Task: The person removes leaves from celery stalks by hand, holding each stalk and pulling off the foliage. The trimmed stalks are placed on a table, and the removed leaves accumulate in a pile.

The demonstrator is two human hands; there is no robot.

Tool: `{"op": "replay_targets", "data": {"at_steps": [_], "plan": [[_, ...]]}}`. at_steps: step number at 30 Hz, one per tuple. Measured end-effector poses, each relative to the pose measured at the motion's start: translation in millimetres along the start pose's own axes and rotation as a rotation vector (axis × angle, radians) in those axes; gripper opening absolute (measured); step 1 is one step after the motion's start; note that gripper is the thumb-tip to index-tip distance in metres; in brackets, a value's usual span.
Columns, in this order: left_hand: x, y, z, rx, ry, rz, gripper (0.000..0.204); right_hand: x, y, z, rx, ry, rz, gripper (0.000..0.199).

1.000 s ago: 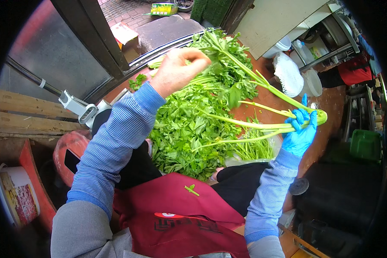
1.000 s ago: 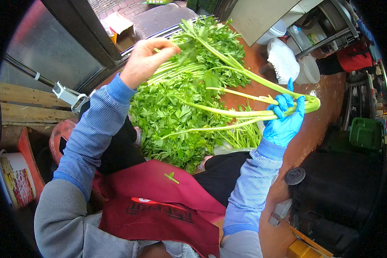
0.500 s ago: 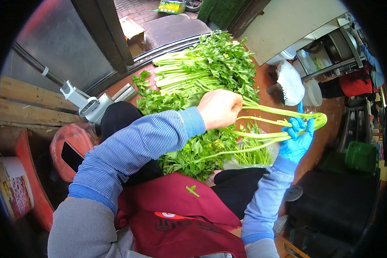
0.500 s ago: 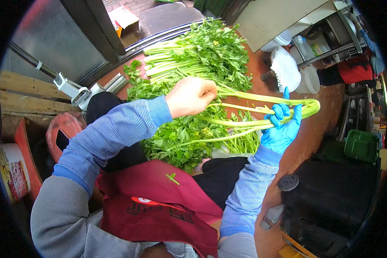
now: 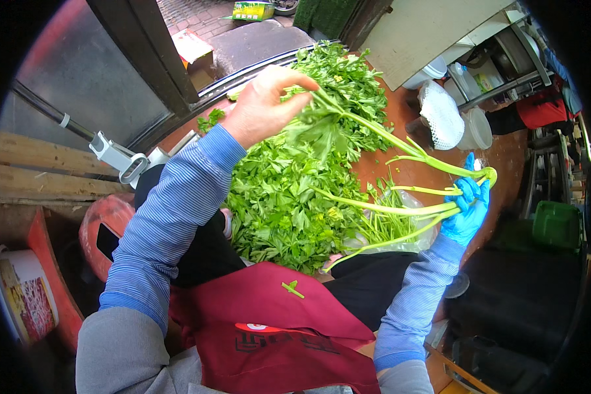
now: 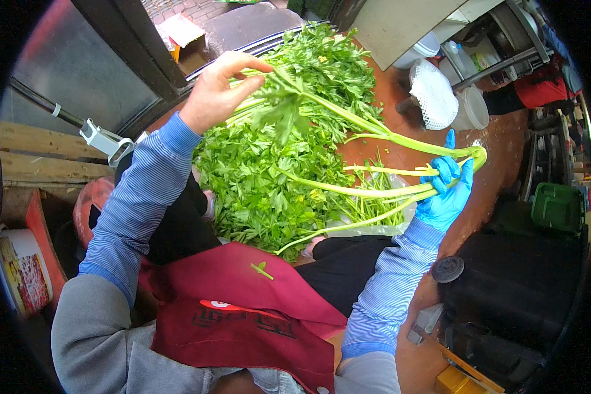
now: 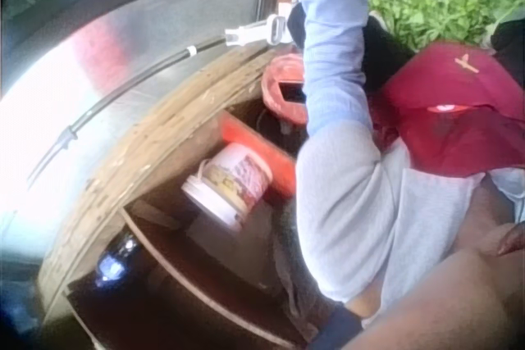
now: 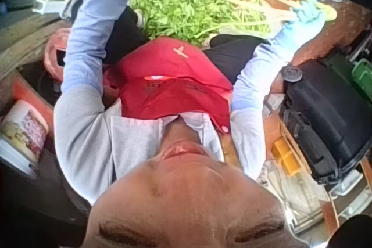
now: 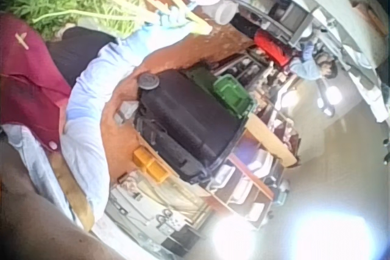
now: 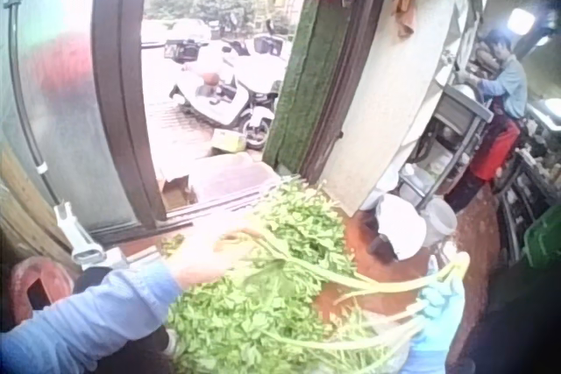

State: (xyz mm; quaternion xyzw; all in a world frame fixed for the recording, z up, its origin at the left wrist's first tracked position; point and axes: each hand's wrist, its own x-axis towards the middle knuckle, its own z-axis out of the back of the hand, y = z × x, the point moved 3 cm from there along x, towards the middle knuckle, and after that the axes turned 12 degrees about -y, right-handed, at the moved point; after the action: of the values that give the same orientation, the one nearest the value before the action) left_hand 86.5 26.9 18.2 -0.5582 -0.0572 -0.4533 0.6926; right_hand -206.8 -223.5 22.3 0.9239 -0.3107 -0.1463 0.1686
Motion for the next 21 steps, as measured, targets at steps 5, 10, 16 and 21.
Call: {"op": "replay_targets", "data": {"at_steps": [5,10,16,21], "plan": [[-0.8,-12.9,-22.1,-0.188,0.078,-0.181,0.021,0.6,-4.4,-4.4,0.028,0.028,-0.034,0.058],[-5.7,-16.4,-31.2,-0.226,0.373,0.018,0.028,1.1,-3.8,0.7,0.075,0.013,-0.028,0.058],[-14.6,-23.7,-34.5,-0.016,0.357,-0.037,0.024,-0.3,1.6,0.2,0.065,0.012,-0.053,0.058],[-13.0,-32.3,-29.4,-0.282,0.521,0.034,0.02,-2.9,11.9,7.3,0.068,0.046,-0.05,0.06]]}}
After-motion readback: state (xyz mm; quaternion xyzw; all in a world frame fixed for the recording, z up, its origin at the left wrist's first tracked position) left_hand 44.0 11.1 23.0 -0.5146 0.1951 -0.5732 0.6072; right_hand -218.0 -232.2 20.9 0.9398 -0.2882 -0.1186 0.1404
